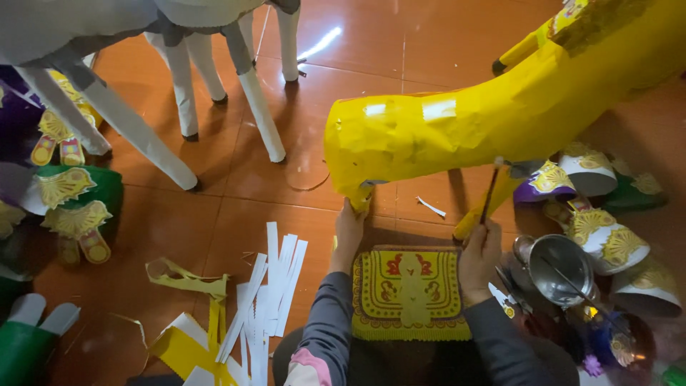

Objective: Decorate and assemble paper-mache horse models using glue and paper strips.

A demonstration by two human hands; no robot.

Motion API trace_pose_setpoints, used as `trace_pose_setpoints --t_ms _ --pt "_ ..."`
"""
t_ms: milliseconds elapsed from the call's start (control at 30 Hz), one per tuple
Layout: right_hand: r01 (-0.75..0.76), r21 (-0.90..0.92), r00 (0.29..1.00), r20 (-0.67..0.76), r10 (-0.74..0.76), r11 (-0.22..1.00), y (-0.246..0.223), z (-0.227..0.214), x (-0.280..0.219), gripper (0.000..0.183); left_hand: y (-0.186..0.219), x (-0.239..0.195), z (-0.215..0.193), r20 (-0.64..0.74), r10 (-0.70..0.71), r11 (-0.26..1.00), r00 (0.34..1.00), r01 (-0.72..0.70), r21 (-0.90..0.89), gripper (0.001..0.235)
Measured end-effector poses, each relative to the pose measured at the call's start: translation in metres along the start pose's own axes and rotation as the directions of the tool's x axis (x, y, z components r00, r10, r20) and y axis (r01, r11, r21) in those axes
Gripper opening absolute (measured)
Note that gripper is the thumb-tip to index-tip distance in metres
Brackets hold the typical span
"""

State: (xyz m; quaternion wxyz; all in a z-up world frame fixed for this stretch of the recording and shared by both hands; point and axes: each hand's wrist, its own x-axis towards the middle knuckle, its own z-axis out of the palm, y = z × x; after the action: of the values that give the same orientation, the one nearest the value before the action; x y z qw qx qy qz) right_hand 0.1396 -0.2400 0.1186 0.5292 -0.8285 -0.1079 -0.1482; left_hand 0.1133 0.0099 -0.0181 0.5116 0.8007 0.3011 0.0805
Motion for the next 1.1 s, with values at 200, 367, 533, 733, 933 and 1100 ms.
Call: trace_pose_setpoints --t_ms 200,367,533,733,933,1100 --pt "0.173 0.056 0.934 0.308 -0.182 0.983 -0.029 0.083 -0.014 0.010 0.015 -0.005 -0.013 0.002 0.041 0.999 0.999 -0.041 0.022 0.066" --pt "0.083 0.064 0.893 0.437 -0.103 0.994 -0.058 0.114 -0.015 0.009 0.022 -0.008 -0.018 0.021 -0.010 0.997 1.000 0.011 -0.078 0.058" --pt "-0.014 0.040 0.857 0.516 -0.009 0.999 -0.052 0.106 -0.013 0.024 0.018 -0.006 -0.014 0.043 -0.052 0.996 0.998 0.055 -0.075 0.063" --pt "0.026 -0.065 0.986 0.164 -0.015 0.998 -0.031 0.026 0.000 0.026 0.025 -0.010 -0.021 0.050 -0.070 0.997 0.996 0.071 -0.018 0.058" --pt "0.046 -0.147 0.989 -0.133 -0.066 0.988 -0.007 -0.022 0.029 0.015 0.032 -0.013 -0.024 0.052 -0.060 0.997 0.997 0.063 -0.047 0.053" --pt "0.042 -0.135 0.992 -0.112 -0.057 0.990 0.021 -0.022 0.051 0.019 0.029 -0.012 -0.023 0.064 -0.043 0.998 0.997 0.046 -0.041 0.054"
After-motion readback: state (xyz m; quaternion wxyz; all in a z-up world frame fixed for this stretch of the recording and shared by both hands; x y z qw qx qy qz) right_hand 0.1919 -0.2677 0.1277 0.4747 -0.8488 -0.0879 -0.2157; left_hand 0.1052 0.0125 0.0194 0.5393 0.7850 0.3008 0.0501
